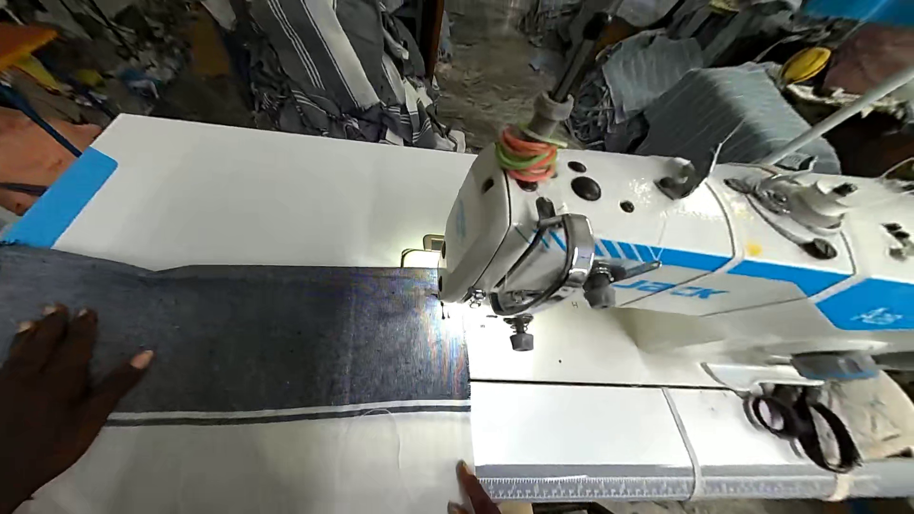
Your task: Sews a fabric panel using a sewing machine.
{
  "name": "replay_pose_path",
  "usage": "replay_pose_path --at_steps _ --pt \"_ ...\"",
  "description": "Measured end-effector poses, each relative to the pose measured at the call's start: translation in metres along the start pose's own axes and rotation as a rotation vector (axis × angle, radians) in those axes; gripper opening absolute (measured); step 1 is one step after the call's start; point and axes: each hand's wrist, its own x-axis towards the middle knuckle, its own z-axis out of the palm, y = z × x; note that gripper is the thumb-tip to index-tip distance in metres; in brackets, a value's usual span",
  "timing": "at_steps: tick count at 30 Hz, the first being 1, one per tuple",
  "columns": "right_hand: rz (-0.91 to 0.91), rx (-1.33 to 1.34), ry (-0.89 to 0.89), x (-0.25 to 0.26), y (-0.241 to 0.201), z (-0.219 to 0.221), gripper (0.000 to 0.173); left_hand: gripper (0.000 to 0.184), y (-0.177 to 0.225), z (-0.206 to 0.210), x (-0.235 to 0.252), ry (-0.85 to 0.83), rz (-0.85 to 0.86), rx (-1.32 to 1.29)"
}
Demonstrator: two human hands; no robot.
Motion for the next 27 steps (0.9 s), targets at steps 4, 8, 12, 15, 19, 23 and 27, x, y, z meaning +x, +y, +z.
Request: replay_pose_path --at_steps 4,8,12,15,19,23,27 --pt "-0.057 -0.409 -0.030 0.031 -0.024 -0.009 0.029 0.093 -0.014 0.011 0.022 0.024 0.015 0.054" --pt "-0.138 -0.632 -0.016 0.060 -0.030 -0.008 0.029 0.097 -0.030 0.022 0.048 0.025 0.003 0.087" --pt "-0.189 -0.627 -0.029 0.087 -0.025 -0.004 0.033 0.098 -0.023 0.022 0.074 -0.006 -0.029 0.114" --pt "-0.143 -0.598 -0.040 0.105 -0.024 -0.002 0.033 0.098 -0.010 0.018 0.089 -0.034 -0.048 0.118" --pt "0.024 -0.304 -0.095 0.108 -0.018 -0.014 0.048 0.070 -0.004 0.003 0.080 0.251 0.017 -0.373" --pt "0.100 -0.164 -0.217 0.068 -0.035 -0.031 0.058 0.043 0.047 -0.058 0.014 0.022 -0.199 -0.243" --pt "-0.108 -0.440 -0.099 0.061 -0.028 -0.020 0.025 0.075 0.027 -0.034 -0.025 -0.136 -0.142 -0.017"
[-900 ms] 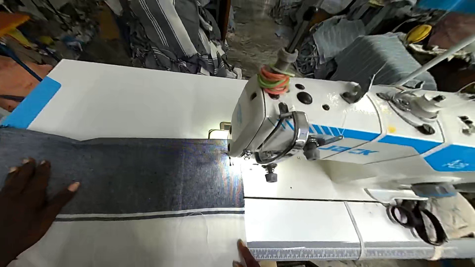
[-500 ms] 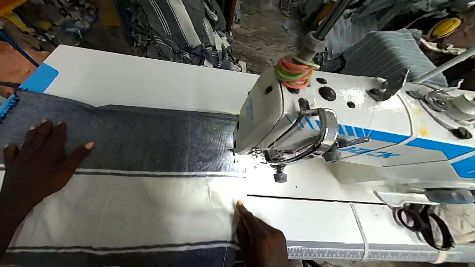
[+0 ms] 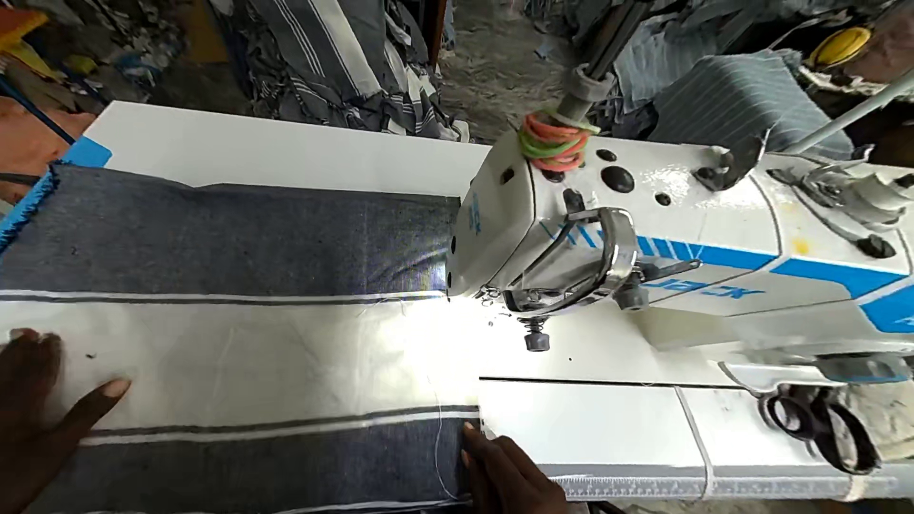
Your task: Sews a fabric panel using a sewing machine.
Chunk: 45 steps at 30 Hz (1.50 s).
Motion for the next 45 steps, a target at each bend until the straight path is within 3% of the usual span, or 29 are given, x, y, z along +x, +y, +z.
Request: replay_pose_path --at_steps 3,13,17,22,24,27,31,34,37,41,45 --pt "-0.097 -0.159 0.086 0.020 0.007 0.010 0.025 0.080 -0.017 0.016 0.016 0.091 0.089 0.026" --pt "-0.065 -0.195 -0.035 0.040 0.002 0.006 0.036 0.103 -0.057 0.042 0.091 0.201 0.147 0.097" --pt "-0.102 -0.229 -0.004 0.062 0.009 0.014 0.040 0.104 -0.051 0.043 0.121 0.173 0.126 0.142" --pt "-0.057 -0.155 -0.005 0.074 0.018 0.009 0.032 0.108 -0.018 0.025 0.142 0.092 0.108 0.229" --pt "-0.062 -0.124 0.012 0.055 0.020 0.007 0.036 0.091 0.018 0.014 0.130 0.175 0.207 0.287" --pt "-0.147 -0.122 0.096 0.019 0.027 0.006 0.028 0.040 0.105 0.027 0.069 0.252 0.571 0.112" --pt "-0.249 -0.006 0.175 -0.012 0.037 0.010 0.019 0.022 0.187 0.091 -0.027 -0.004 1.002 -0.341" --pt "-0.325 0.013 0.188 -0.024 0.044 0.015 0.021 0.022 0.194 0.105 -0.047 -0.217 1.214 -0.393" --pt "-0.346 0.097 0.140 -0.024 0.051 0.011 0.021 0.023 0.189 0.107 -0.052 -0.189 1.298 -0.328" --pt "-0.342 0.137 0.063 -0.017 0.051 0.002 0.023 0.023 0.184 0.111 -0.053 -0.177 1.290 -0.335" --pt "-0.371 0.044 0.102 -0.013 0.050 0.006 0.019 0.025 0.184 0.111 -0.050 -0.175 1.272 -0.376"
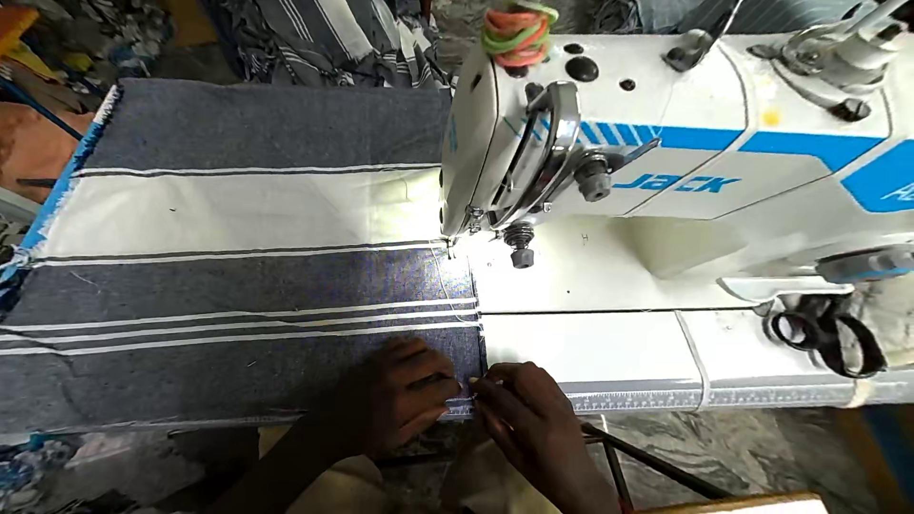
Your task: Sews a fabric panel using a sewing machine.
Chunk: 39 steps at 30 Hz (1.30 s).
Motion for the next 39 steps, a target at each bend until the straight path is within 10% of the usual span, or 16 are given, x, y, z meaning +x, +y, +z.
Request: replay_pose_path --at_steps 7,17,39 --pt "-0.091 0.071 0.138 -0.012 0.007 0.009 0.014 0.026 0.004 0.008 -0.012 0.282 0.147 0.320" --pt "-0.048 -0.064 0.104 -0.022 -0.004 0.010 0.012 0.031 0.000 0.001 -0.002 -0.019 0.055 0.121" --pt "-0.109 -0.306 -0.139 0.081 0.038 -0.004 0.028 0.035 -0.106 -0.035 0.059 -0.062 0.274 -0.034"
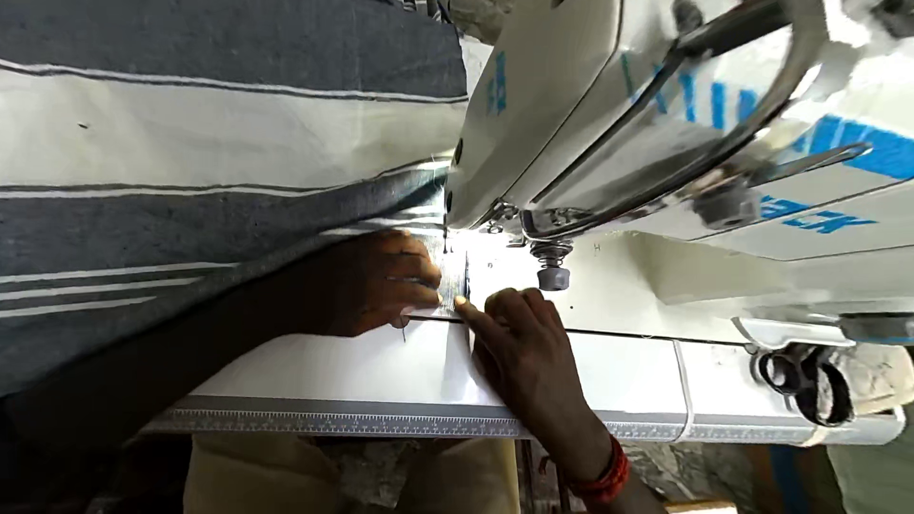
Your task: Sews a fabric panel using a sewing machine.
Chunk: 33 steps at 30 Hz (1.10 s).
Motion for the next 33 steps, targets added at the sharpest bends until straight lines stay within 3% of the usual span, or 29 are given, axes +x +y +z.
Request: replay_pose_path --at_steps 6,9,11,14,17,21,24,27,30,33 --pt "0.066 0.016 -0.007 0.028 0.012 0.011 0.022 0.034 -0.031 -0.011 0.012 -0.012 0.032 0.016" --pt "0.091 0.083 -0.031 0.024 0.023 0.001 0.028 0.032 -0.042 -0.016 0.019 0.009 0.039 0.050" --pt "0.158 0.056 0.005 0.004 0.043 -0.030 0.031 0.030 -0.045 -0.019 0.022 0.041 0.033 0.068" --pt "0.417 -0.250 0.262 -0.067 0.089 -0.081 0.031 0.030 -0.048 -0.022 0.026 0.060 0.008 0.107" --pt "0.567 -0.285 0.228 -0.123 0.112 -0.085 0.039 0.030 -0.048 -0.020 0.024 0.034 -0.035 0.106" --pt "0.548 -0.272 0.318 -0.115 0.114 -0.095 0.039 0.027 -0.050 -0.018 0.025 0.055 -0.037 0.097" --pt "0.583 -0.262 0.401 -0.115 0.114 -0.075 0.040 0.026 -0.049 -0.018 0.024 0.099 -0.066 0.100" --pt "0.538 -0.147 0.460 -0.119 0.109 -0.082 0.040 0.025 -0.052 -0.018 0.023 0.126 -0.043 0.103" --pt "0.524 0.157 0.578 -0.106 0.075 -0.090 0.040 0.023 -0.052 -0.018 0.024 0.131 -0.059 0.108" --pt "0.489 0.537 0.450 -0.089 0.033 -0.072 0.040 0.021 -0.050 -0.014 0.024 0.133 -0.085 0.108"
